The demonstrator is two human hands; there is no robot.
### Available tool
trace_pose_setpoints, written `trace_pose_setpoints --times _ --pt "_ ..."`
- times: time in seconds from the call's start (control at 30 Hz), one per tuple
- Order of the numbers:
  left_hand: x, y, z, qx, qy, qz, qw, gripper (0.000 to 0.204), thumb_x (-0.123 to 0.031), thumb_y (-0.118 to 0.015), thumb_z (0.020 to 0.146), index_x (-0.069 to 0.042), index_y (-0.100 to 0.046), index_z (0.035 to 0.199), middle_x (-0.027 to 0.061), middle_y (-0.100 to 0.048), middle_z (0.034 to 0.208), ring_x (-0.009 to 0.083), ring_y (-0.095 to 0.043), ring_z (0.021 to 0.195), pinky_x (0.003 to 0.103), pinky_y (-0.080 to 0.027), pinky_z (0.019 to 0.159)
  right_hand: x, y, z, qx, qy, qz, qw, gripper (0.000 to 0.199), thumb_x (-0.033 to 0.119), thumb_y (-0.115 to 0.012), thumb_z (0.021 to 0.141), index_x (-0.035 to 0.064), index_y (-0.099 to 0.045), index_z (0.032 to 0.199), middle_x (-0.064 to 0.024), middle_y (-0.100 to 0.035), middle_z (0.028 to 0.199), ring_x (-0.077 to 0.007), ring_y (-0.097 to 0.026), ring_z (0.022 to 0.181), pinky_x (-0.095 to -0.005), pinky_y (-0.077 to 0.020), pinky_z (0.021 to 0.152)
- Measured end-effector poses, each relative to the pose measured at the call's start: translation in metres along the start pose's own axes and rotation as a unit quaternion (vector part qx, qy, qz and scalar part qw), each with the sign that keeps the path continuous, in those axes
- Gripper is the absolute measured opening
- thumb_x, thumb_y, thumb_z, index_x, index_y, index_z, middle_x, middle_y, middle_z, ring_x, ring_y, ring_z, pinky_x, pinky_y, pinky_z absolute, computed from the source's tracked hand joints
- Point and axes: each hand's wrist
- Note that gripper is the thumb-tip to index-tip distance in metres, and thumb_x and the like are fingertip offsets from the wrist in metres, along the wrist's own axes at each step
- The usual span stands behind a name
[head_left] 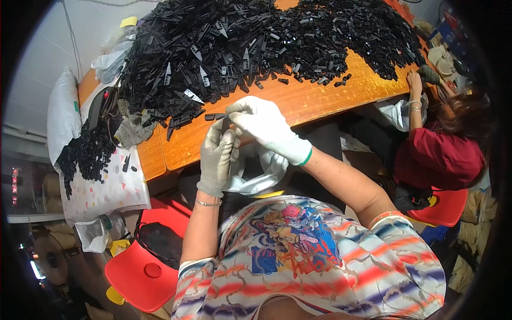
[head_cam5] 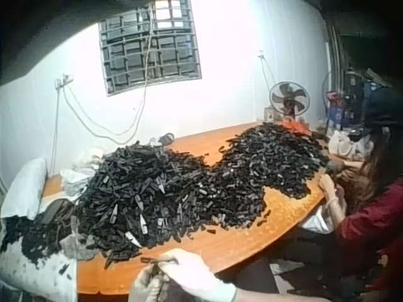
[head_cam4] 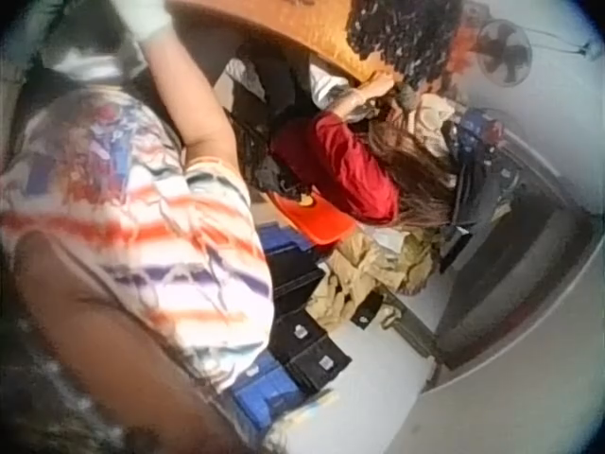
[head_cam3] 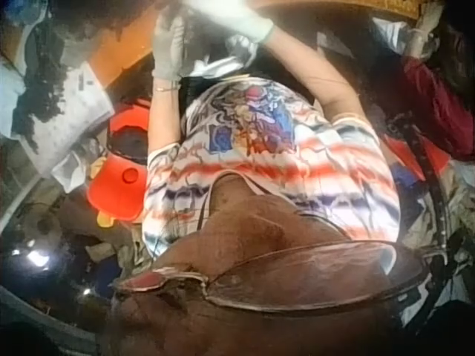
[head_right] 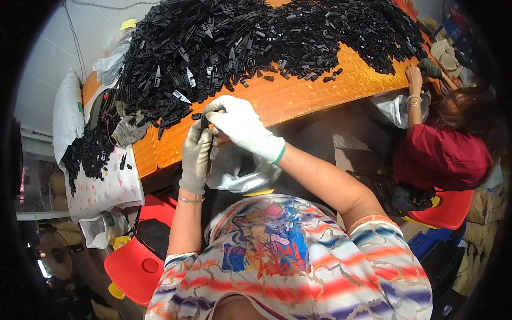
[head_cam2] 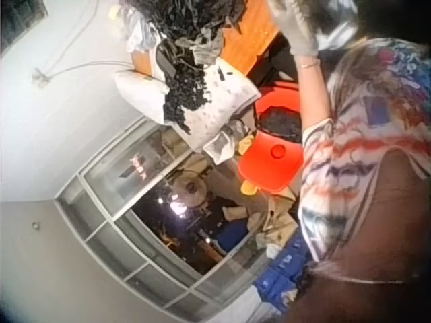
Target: Sorting black plastic hardware components and placing them into a collection bag.
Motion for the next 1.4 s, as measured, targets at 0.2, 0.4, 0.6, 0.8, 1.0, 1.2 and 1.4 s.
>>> trace_pose_setpoints --times 0.2,0.4,0.6,0.8,1.0,1.2,1.4 --pt "0.004 0.004 -0.001 0.003 -0.014 -0.028 1.000 0.021 -0.025 -0.049 0.100 -0.007 -0.051 0.111 -0.0026 -0.050 0.074 0.0030 -0.042 0.057 0.015 -0.036 0.049 -0.007 -0.004 0.002 -0.022 0.028 -0.077 0.996 0.025 0.013 -0.059 0.089 -0.0029 -0.062 0.108 -0.0088 -0.068 0.087 -0.0109 -0.065 0.076 -0.0255 -0.0527 0.070" --pt "0.008 0.002 -0.003 -0.001 -0.034 -0.030 0.999 0.019 -0.025 -0.043 0.103 -0.009 -0.051 0.105 -0.0025 -0.048 0.072 0.0029 -0.041 0.055 0.016 -0.034 0.048 -0.006 -0.006 -0.003 -0.050 0.043 -0.134 0.989 0.024 0.011 -0.060 0.089 -0.0020 -0.062 0.109 -0.0092 -0.069 0.087 -0.0109 -0.066 0.077 -0.0257 -0.0533 0.071" --pt "0.005 -0.002 -0.004 -0.019 -0.038 0.009 0.999 0.019 -0.025 -0.043 0.103 -0.008 -0.052 0.106 -0.0022 -0.049 0.073 0.0026 -0.040 0.055 0.016 -0.033 0.048 -0.003 -0.011 -0.012 -0.052 0.014 -0.028 0.998 0.024 0.008 -0.060 0.089 -0.0023 -0.061 0.110 -0.0097 -0.068 0.089 -0.0109 -0.065 0.078 -0.0255 -0.0544 0.070" --pt "0.006 -0.003 -0.005 -0.010 -0.044 0.006 0.999 0.019 -0.025 -0.044 0.102 -0.008 -0.051 0.106 -0.0019 -0.050 0.072 0.0023 -0.041 0.055 0.016 -0.033 0.047 -0.003 -0.011 -0.007 -0.053 0.009 -0.048 0.997 0.026 0.010 -0.060 0.090 -0.0029 -0.060 0.112 -0.0089 -0.068 0.087 -0.0094 -0.064 0.076 -0.0252 -0.0542 0.068" --pt "0.008 -0.002 -0.007 -0.025 -0.046 0.038 0.998 0.016 -0.020 -0.045 0.102 -0.006 -0.051 0.106 -0.0012 -0.051 0.072 0.0026 -0.042 0.056 0.016 -0.034 0.048 -0.017 -0.008 -0.007 -0.014 0.049 -0.087 0.995 0.024 0.010 -0.062 0.089 -0.0014 -0.061 0.110 -0.0099 -0.068 0.089 -0.0133 -0.066 0.076 -0.0275 -0.0533 0.068" --pt "0.011 -0.005 -0.008 -0.053 -0.082 0.093 0.991 0.014 -0.013 -0.045 0.100 -0.002 -0.051 0.106 -0.0011 -0.050 0.073 0.0023 -0.044 0.061 0.017 -0.036 0.052 -0.017 -0.005 -0.005 -0.025 0.166 -0.322 0.932 0.027 0.021 -0.060 0.086 0.0030 -0.062 0.106 -0.0155 -0.066 0.098 -0.0315 -0.067 0.080 -0.0374 -0.0536 0.071" --pt "0.020 -0.002 -0.007 -0.060 -0.094 0.085 0.990 0.013 -0.012 -0.047 0.099 -0.001 -0.053 0.102 -0.0022 -0.047 0.072 0.0020 -0.042 0.060 0.017 -0.035 0.051 -0.025 -0.006 -0.001 0.029 0.234 -0.466 0.853 0.014 0.020 -0.058 0.083 0.0073 -0.058 0.091 -0.0132 -0.063 0.082 -0.0347 -0.064 0.072 -0.0423 -0.0511 0.061"
Point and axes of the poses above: each hand's wrist, its own z-axis towards the middle knuckle, its own y-axis out of the back of the hand, x = y × z
